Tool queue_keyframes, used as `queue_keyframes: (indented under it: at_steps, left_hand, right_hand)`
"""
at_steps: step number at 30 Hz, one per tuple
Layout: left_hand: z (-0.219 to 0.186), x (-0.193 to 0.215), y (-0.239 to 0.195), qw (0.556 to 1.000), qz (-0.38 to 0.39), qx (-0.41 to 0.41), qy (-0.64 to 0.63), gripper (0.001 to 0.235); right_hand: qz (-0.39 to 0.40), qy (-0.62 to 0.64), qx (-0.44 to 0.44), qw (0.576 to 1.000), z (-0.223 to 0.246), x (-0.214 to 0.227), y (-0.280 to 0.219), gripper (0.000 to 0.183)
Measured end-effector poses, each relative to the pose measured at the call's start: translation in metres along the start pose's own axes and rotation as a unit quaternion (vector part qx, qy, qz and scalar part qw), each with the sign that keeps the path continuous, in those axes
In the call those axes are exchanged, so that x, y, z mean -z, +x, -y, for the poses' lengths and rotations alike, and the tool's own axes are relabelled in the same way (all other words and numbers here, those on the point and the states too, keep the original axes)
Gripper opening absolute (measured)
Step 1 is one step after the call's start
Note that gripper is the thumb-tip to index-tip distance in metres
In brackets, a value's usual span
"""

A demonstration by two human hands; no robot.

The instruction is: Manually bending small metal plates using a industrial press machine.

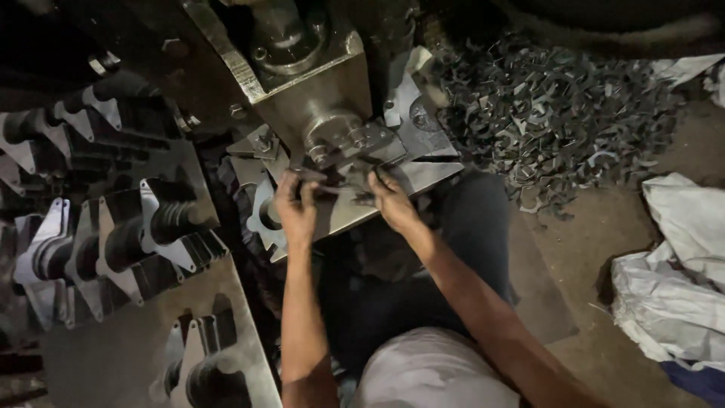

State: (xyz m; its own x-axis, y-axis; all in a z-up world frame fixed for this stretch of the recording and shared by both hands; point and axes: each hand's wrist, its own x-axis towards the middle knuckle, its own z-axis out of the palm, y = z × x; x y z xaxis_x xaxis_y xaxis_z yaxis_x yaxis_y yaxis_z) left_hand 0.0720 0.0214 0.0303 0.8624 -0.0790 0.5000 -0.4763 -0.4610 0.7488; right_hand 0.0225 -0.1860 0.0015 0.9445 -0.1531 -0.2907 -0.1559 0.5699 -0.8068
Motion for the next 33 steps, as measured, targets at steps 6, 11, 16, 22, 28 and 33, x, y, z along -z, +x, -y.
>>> queue_keyframes:
  at_steps: [6,11,16,22,28,33]
  left_hand:
    - [0.072,-0.060,-0.058,0.925,0.029,0.323,-0.197,0.023]
    - [-0.009,-0.049,-0.045,0.978,0.097,0.111,-0.146,0.024]
    - [-0.023,-0.046,-0.035,0.992,0.112,-0.049,-0.017,0.021]
    - [-0.025,-0.052,-0.045,0.980,0.105,0.127,-0.108,0.014]
    - [-0.036,-0.051,-0.045,0.998,0.063,0.022,-0.018,0.010]
    - [-0.040,-0.051,-0.049,0.997,0.053,-0.016,-0.051,0.008]
  right_hand:
    - [0.270,0.148,0.065,0.949,0.017,0.007,-0.041,0.027]
    - [0.202,-0.277,0.191,0.920,0.026,-0.001,-0.033,0.021]
    - [0.107,-0.510,0.315,0.793,0.001,0.024,0.016,0.028]
    - [0.109,-0.570,0.385,0.718,-0.023,0.053,0.029,0.042]
    - [0.089,-0.544,0.421,0.721,-0.013,0.038,0.025,0.032]
    - [0.160,-0.473,0.368,0.785,0.015,0.024,0.012,0.026]
